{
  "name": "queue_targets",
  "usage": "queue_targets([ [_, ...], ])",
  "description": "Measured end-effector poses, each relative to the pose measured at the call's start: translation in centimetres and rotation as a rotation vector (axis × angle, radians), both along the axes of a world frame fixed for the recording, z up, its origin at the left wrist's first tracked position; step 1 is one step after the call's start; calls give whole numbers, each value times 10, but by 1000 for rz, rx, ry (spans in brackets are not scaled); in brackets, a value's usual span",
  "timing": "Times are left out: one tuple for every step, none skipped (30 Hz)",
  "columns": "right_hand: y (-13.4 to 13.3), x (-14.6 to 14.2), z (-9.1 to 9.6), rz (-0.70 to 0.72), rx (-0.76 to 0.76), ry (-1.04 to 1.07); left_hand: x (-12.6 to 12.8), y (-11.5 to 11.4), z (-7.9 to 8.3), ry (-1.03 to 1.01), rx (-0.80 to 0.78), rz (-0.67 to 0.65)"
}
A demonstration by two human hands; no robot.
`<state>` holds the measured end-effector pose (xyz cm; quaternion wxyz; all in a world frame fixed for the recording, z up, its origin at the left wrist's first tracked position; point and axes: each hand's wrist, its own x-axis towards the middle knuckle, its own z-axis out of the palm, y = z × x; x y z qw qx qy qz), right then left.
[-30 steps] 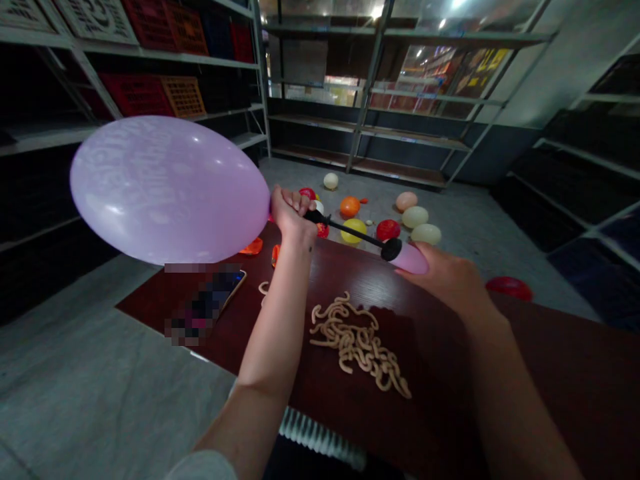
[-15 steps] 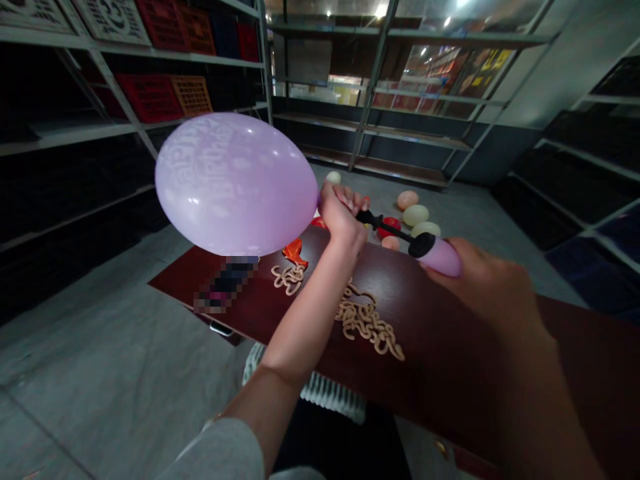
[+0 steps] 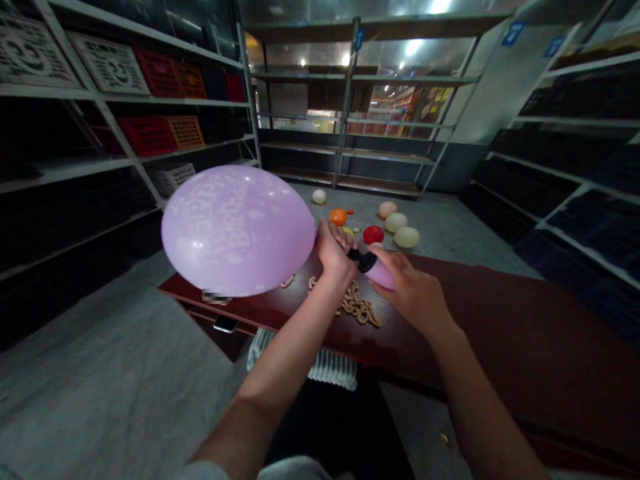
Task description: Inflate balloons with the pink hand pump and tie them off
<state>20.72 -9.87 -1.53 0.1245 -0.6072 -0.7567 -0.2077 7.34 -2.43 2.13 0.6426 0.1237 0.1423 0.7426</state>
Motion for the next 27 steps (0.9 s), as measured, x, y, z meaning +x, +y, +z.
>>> queue_targets([
  [-4,-1,-7,2,-24,16,-1,-4,-4,10,-15,-1],
  [-7,-2,-14,6,-49,26,-2,-7,-9,20,-33,-8],
  [-10,-4,-20,8,-75,34,-4,-10,-14,33,-50,-25],
  [-13,-5,-25,8,-101,39,-5,-13,-19,46,-64,-47],
  [-17,-7,-30,11,-125,43,-6,-15,-24,59,-78,-71],
  [-20,-8,-33,15,-145,47,-7,-17,-30,70,-92,-100],
  [-22,-9,-36,20,-161,50,-8,-18,-35,80,-107,-129],
  [-25,-9,-39,23,-172,48,-11,-17,-39,93,-122,-148],
  [-27,-7,-42,23,-181,44,-15,-15,-43,111,-140,-153],
  [-30,-3,-44,19,-191,36,-20,-13,-46,128,-157,-142],
  [-32,2,-47,7,-203,28,-27,-10,-49,148,-169,-116],
  [-35,9,-51,-18,-217,20,-36,-6,-50,163,-179,-81],
  [-37,18,-54,-49,-234,16,-46,-1,-51,168,-186,-53],
  [-40,28,-58,-93,-251,20,-56,2,-52,175,-190,-50],
  [-43,38,-61,-164,-263,33,-67,6,-53,183,-190,-48],
  [-45,48,-65,-218,-271,57,-76,8,-54,209,-192,-52],
  [-47,58,-67,-255,-283,84,-84,10,-56,260,-195,-66],
  [-47,66,-70,-282,-294,100,-90,11,-59,313,-199,-91],
  [-47,73,-72,-301,-307,105,-95,12,-63,378,-206,-125],
  [-46,79,-73,-313,-322,103,-97,11,-68,445,-214,-166],
  [-44,83,-75,-318,-340,97,-98,11,-73,505,-224,-210],
  [-41,86,-77,-317,-360,89,-97,11,-78,556,-235,-253],
  [-38,88,-79,-312,-386,84,-96,10,-83,598,-248,-294],
  [-35,89,-81,-301,-412,82,-94,10,-87,630,-260,-333],
  [-33,91,-83,-292,-436,86,-93,9,-92,653,-270,-365],
  [-31,92,-85,-283,-455,90,-91,9,-96,671,-277,-391],
  [-29,93,-87,-279,-468,93,-90,10,-99,694,-280,-410],
])
